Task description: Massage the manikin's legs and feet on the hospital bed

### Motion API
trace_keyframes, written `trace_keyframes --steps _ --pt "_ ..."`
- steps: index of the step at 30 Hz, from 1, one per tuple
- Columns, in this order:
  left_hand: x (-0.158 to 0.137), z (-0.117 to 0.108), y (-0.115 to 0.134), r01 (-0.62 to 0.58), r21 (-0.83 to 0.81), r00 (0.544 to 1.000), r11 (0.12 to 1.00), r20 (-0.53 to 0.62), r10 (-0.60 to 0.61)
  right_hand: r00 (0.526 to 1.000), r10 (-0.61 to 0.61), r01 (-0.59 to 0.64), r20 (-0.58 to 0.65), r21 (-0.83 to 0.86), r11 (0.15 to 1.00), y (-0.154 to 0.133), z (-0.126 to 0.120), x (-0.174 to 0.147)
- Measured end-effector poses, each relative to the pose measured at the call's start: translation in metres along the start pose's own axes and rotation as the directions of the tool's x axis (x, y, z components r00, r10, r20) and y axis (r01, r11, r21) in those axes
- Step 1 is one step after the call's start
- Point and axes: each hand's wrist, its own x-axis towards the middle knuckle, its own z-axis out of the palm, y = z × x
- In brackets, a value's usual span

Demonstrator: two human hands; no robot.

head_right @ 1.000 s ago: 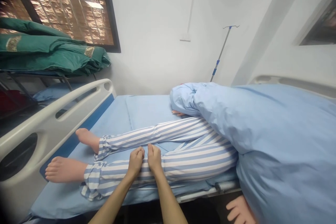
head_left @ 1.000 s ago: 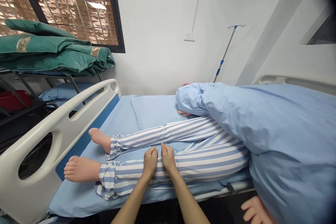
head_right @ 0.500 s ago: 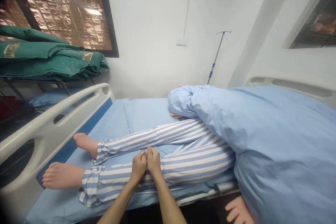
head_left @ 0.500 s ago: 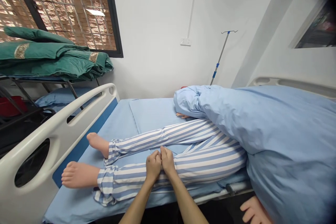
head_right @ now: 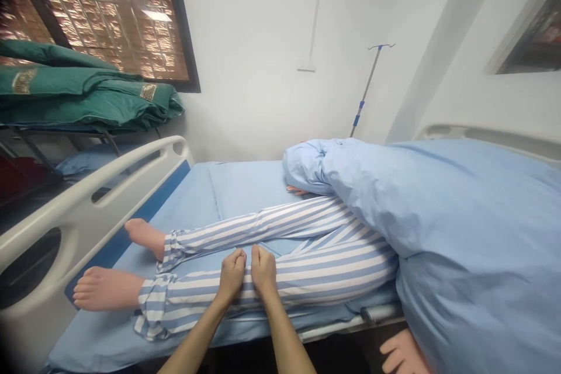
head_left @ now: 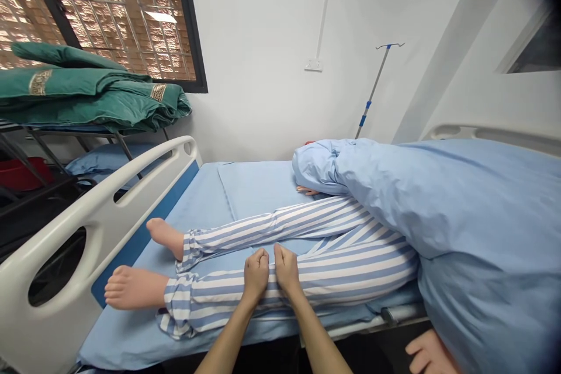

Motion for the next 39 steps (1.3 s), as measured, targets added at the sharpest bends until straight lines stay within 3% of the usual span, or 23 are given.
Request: trace_keyframes --steps 3,6,11,13,19,23,28,34,39 --pt "0.006 0.004 0.007 0.055 -0.131 0.998 0.99 -0.034 -0.06 1.0 -0.006 0.006 -0.008 -0.008 1.0 0.004 0.002 -0.001" --pt "0.015 0.008 0.031 0.101 -0.325 0.99 0.94 -0.065 -0.129 1.0 -0.011 0.011 -0.003 0.02 1.0 0.002 -0.001 0.001" --pt "0.022 0.009 0.068 0.037 -0.435 0.998 0.9 -0.033 -0.057 1.0 -0.027 0.027 0.005 0.069 0.997 0.001 -0.004 0.0" --pt "0.018 0.01 0.063 0.038 -0.398 0.999 0.916 -0.015 -0.048 1.0 -0.023 0.023 -0.002 0.081 0.996 0.002 -0.004 0.0" --pt "0.003 0.022 0.015 0.033 -0.075 0.998 0.997 -0.05 -0.037 0.999 0.031 -0.028 -0.029 0.09 0.996 0.0 -0.002 0.002" --pt "0.003 0.023 0.011 0.006 -0.016 1.0 1.0 -0.029 -0.006 0.999 -0.02 0.021 -0.026 0.07 0.997 -0.015 -0.016 0.014" --pt "0.003 0.022 0.014 -0.013 0.019 1.0 1.0 -0.013 0.013 0.998 -0.065 0.065 -0.013 0.031 0.997 -0.012 -0.039 0.021" --pt "0.001 0.023 0.015 -0.008 0.008 1.0 1.0 0.008 0.008 0.998 -0.059 0.061 0.023 -0.101 0.993 0.013 -0.036 0.009" --pt "0.011 0.018 0.03 0.074 -0.183 0.997 0.98 0.018 -0.072 0.999 -0.045 0.045 0.012 -0.054 0.998 0.015 -0.037 0.012"
